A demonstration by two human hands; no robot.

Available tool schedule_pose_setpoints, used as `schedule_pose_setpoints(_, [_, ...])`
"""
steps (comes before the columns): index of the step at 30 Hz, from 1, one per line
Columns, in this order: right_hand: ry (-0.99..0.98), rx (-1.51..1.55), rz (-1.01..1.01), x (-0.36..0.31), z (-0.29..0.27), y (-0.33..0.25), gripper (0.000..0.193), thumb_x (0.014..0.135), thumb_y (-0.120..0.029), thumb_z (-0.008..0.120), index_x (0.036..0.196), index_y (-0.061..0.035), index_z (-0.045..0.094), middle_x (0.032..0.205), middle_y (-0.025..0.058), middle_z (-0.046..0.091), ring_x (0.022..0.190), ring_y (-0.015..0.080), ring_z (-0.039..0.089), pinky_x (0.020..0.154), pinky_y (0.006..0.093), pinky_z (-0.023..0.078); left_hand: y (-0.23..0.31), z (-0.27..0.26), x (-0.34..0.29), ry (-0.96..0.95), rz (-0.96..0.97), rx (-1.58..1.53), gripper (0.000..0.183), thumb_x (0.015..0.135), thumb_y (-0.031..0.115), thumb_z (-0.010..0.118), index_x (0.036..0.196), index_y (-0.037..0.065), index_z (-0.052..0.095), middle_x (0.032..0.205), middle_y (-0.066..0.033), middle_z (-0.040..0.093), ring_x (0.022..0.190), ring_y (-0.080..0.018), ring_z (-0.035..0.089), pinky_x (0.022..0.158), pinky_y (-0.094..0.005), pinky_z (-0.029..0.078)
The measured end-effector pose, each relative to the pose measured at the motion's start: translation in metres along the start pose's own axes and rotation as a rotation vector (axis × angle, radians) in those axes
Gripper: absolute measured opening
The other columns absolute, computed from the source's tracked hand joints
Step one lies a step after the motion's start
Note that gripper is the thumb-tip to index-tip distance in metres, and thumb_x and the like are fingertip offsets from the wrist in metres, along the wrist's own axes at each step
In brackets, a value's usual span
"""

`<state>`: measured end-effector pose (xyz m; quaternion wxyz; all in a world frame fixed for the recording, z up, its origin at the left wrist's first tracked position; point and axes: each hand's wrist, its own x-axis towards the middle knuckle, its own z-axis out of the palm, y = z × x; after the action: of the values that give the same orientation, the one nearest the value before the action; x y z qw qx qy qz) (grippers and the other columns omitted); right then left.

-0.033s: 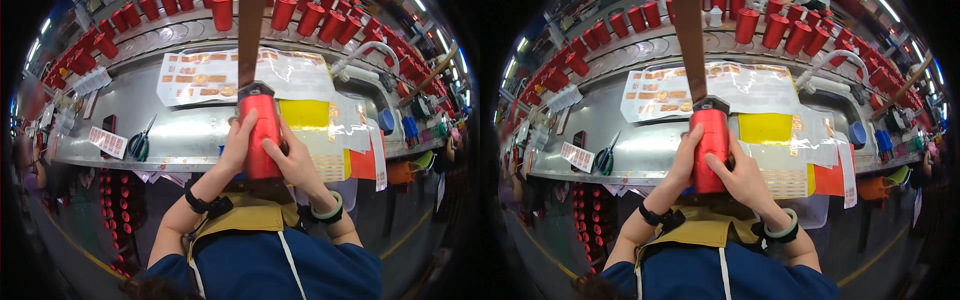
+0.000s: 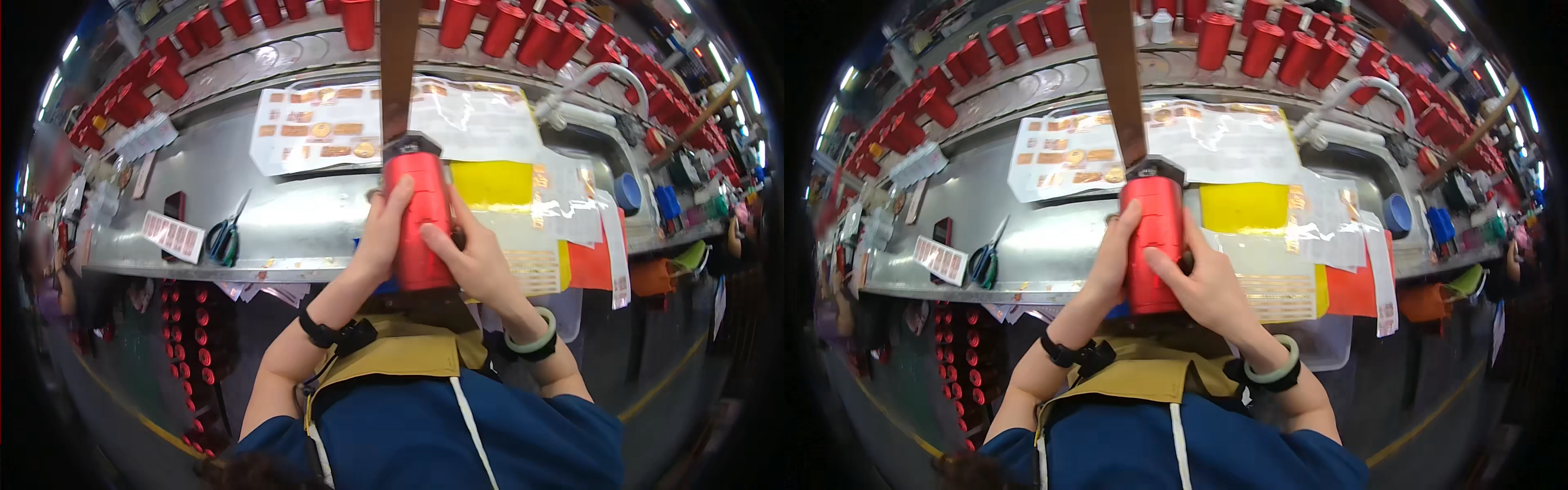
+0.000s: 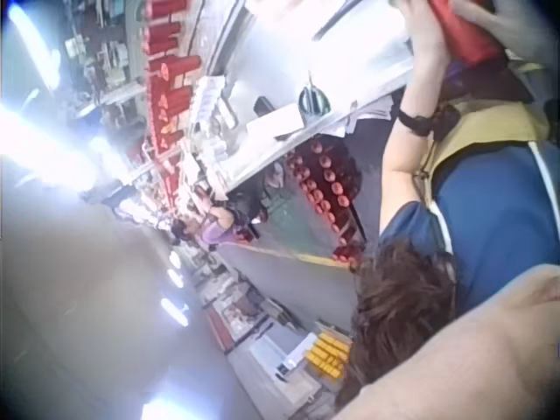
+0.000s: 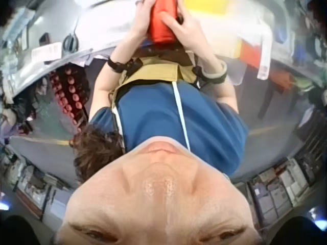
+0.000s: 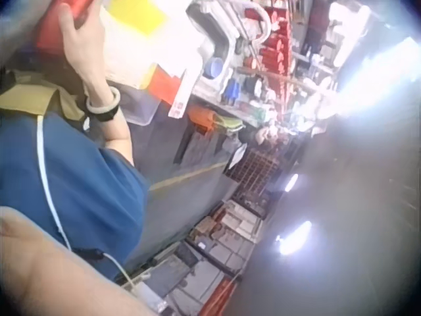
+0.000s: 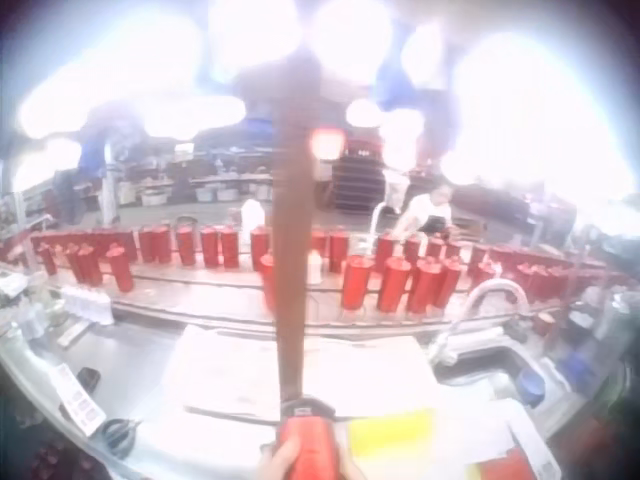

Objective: Apply gold-colored labels to red wine or liquor bottles on an assembly line.

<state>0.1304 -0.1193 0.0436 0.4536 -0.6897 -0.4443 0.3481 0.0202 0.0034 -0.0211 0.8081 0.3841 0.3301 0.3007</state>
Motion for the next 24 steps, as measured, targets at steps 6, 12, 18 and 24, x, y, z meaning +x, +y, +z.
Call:
schedule_pose_setpoints(6, [-0.028, -0.064, 0.029, 0.003, 0.0, 0.005, 0.097, 0.095, -0.051, 0.068, 0.155, 0.0135, 0.027, 0.09, 0.0283, 0.07, 0.084, 0.0399, 0.072, 0.079, 0.0426, 0.055, 0.003, -0.012, -0.001, -0.058, 0.022, 0.124, 0.06, 0.107, 0.05, 0.047, 0.135, -0.002, 0.056, 0.113, -0.016, 0.07, 0.088, -0.0219, 0.074, 0.076, -0.0348, 0.063])
schedule_pose_setpoints(12, [-0.041, -0.054, -0.006, 0.009, -0.004, 0.007, 0.102, 0.095, -0.052, 0.069, 0.154, 0.0184, 0.024, 0.089, 0.029, 0.069, 0.087, 0.0409, 0.072, 0.082, 0.0431, 0.055, 0.006, -0.002, 0.003, -0.012, 0.059, 0.118, 0.056, 0.107, 0.048, 0.049, 0.134, 0.0, 0.055, 0.111, -0.0148, 0.069, 0.087, -0.0215, 0.074, 0.074, -0.0348, 0.064])
schedule_pose_setpoints(18, [-0.077, -0.166, -0.062, 0.029, -0.035, 0.019, 0.069, 0.095, -0.042, 0.071, 0.139, 0.0086, 0.053, 0.09, 0.024, 0.072, 0.082, 0.0344, 0.072, 0.078, 0.0413, 0.055, 0.003, -0.011, 0.012, 0.038, 0.24, 0.28, 0.055, 0.111, 0.038, 0.047, 0.149, -0.001, 0.039, 0.133, -0.0181, 0.06, 0.118, -0.0239, 0.065, 0.099, -0.0347, 0.054])
schedule_pose_setpoints(24, [0.208, -0.782, 0.204, 0.073, -0.213, 0.127, 0.032, 0.089, -0.03, 0.078, 0.096, 0.0017, 0.075, 0.083, 0.0196, 0.074, 0.075, 0.0282, 0.072, 0.07, 0.0403, 0.054, -0.004, 0.01, -0.05, 0.004, 0.507, 0.916, 0.097, 0.09, 0.017, 0.076, 0.161, -0.007, 0.014, 0.156, -0.0265, 0.035, 0.141, -0.0348, 0.042, 0.118, -0.0421, 0.034])
